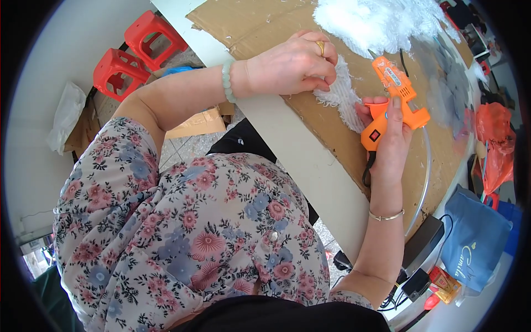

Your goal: Using a hot glue gun to attach white fluffy stuffing to a base.

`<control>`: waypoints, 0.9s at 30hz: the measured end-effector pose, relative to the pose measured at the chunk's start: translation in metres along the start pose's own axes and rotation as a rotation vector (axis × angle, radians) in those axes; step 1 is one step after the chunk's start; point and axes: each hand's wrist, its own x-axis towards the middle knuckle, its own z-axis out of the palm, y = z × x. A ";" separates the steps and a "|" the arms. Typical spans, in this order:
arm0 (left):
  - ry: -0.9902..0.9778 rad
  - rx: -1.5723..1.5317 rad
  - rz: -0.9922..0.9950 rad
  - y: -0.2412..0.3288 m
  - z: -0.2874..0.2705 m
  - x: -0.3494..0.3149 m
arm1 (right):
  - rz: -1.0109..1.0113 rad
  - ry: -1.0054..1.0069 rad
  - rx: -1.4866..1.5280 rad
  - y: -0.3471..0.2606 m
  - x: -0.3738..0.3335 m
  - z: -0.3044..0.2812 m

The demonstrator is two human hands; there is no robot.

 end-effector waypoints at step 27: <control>0.031 0.087 -0.317 0.002 -0.010 -0.022 | 0.012 0.000 0.000 -0.003 0.000 0.003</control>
